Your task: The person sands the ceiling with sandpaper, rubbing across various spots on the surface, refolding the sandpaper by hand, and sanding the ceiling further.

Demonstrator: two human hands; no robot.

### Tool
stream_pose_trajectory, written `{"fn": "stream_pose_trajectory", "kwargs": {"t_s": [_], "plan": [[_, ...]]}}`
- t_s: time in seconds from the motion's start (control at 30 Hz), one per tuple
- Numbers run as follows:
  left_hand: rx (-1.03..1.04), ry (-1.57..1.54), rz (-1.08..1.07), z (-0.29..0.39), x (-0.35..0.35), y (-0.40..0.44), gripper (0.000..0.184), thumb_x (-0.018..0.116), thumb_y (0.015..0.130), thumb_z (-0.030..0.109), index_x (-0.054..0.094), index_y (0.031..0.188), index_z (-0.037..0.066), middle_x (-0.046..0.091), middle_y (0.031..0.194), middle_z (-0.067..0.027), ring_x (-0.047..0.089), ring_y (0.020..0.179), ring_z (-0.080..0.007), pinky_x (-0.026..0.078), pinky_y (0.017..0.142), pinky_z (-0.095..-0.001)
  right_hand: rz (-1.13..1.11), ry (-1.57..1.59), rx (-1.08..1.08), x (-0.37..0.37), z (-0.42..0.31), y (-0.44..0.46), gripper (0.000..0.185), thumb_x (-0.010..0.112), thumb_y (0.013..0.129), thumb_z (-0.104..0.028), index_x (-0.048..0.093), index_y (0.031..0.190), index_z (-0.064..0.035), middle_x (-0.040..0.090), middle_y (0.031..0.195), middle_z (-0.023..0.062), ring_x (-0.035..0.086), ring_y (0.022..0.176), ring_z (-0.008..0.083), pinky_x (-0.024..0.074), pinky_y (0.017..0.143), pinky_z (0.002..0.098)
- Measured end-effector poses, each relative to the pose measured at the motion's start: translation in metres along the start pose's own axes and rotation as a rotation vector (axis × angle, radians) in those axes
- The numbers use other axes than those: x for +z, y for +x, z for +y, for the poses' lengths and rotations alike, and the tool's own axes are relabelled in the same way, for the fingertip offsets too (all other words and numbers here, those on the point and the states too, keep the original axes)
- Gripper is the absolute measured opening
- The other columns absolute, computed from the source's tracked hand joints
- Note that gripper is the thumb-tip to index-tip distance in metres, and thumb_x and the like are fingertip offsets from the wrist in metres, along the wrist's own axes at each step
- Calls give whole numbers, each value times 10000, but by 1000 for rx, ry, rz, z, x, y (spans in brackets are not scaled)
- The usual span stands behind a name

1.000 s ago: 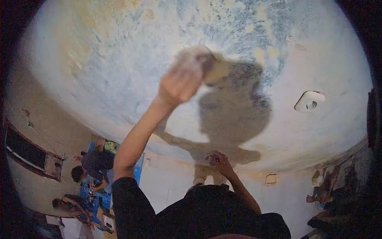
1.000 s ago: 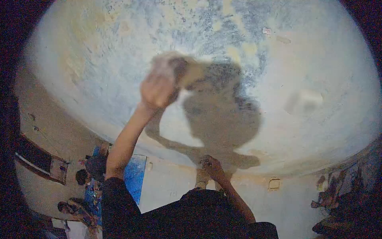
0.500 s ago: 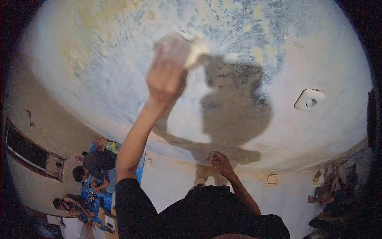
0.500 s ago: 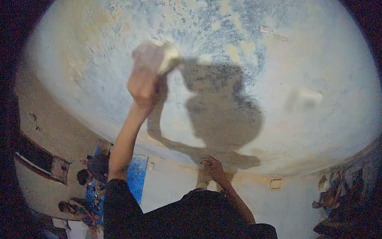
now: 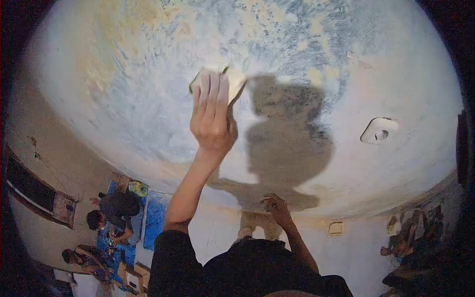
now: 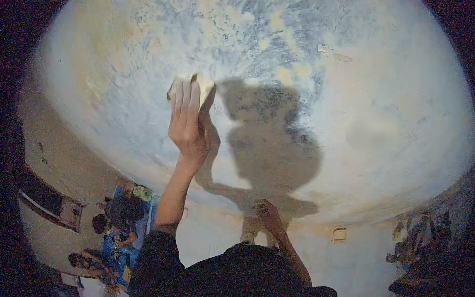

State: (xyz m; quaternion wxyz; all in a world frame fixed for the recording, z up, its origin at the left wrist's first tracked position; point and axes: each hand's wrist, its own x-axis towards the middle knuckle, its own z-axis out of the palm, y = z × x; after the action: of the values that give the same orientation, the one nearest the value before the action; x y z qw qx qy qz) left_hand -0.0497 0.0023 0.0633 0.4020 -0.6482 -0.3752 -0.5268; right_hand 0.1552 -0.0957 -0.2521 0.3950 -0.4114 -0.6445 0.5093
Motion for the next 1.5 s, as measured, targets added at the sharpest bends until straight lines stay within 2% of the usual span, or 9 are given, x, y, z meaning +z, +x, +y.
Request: {"fn": "stream_pose_trajectory", "kwargs": {"t_s": [0.1,1.03,1.1,1.17,1.2,1.27,1.37,1.43,1.5], "plan": [[-5,25,35,-9,5,10,422,523,815,-24,550,1236,-31,539,1272,-237,477,1231,-402,367,1032,-493,-13,70,205,-3,-2,-4,270,489,915,-50,530,1181,-20,660,1021,121,633,910,186,536,740,338],[-1,34,-49,-12,-30,10,436,519,773,-57,560,1207,-62,590,1178,-230,539,1140,-414,464,929,-422,-121,63,120,16,12,14,330,593,890,-164,522,1190,-48,639,1049,101,607,900,178,528,749,335],[-362,-284,-394,11,-57,-18,416,535,770,-51,563,1185,-73,606,1114,-226,623,1019,-334,504,850,-382,-94,79,119,14,-3,19,321,578,902,-188,529,1176,-29,640,1044,109,602,854,181,517,758,345],[-819,-738,-432,40,-66,-47,363,564,837,7,548,1193,-61,622,1097,-176,641,934,-225,521,803,-347,-86,143,88,10,-35,23,324,564,914,-210,531,1174,-20,640,1048,113,605,879,195,507,786,354],[-826,-744,-450,50,-63,-60,363,564,837,7,548,1193,-61,622,1097,-176,641,934,-225,521,803,-347,-74,200,54,7,-56,25,332,549,925,-232,532,1172,-11,641,1051,118,609,904,208,497,814,364],[-1447,-1510,-321,70,-58,-90,338,570,902,81,531,1218,-32,633,1102,-115,620,938,-156,526,803,-328,-28,205,-6,-5,-116,21,339,513,945,-257,542,1167,-2,615,1128,135,588,997,228,461,893,378],[-1568,-1598,-348,93,-55,-119,377,577,927,149,503,1257,-18,617,1135,-81,614,967,-165,521,815,-314,137,251,-75,-15,-147,21,344,500,949,-250,547,1168,10,572,1209,143,550,1076,227,416,959,375],[-1611,-1615,-361,99,-59,-129,373,565,928,126,496,1262,-25,603,1159,-97,596,1008,-160,515,828,-306,234,788,-31,-20,-158,21,344,481,955,-232,548,1172,26,554,1219,134,531,1088,208,393,977,366],[-1599,-1343,-482,96,-61,-134,380,547,929,89,472,1284,-23,591,1179,-107,583,1043,-168,512,837,-315,248,521,-125,-22,-175,22,335,492,953,-213,545,1179,29,560,1198,121,530,1084,199,393,973,355]]}}
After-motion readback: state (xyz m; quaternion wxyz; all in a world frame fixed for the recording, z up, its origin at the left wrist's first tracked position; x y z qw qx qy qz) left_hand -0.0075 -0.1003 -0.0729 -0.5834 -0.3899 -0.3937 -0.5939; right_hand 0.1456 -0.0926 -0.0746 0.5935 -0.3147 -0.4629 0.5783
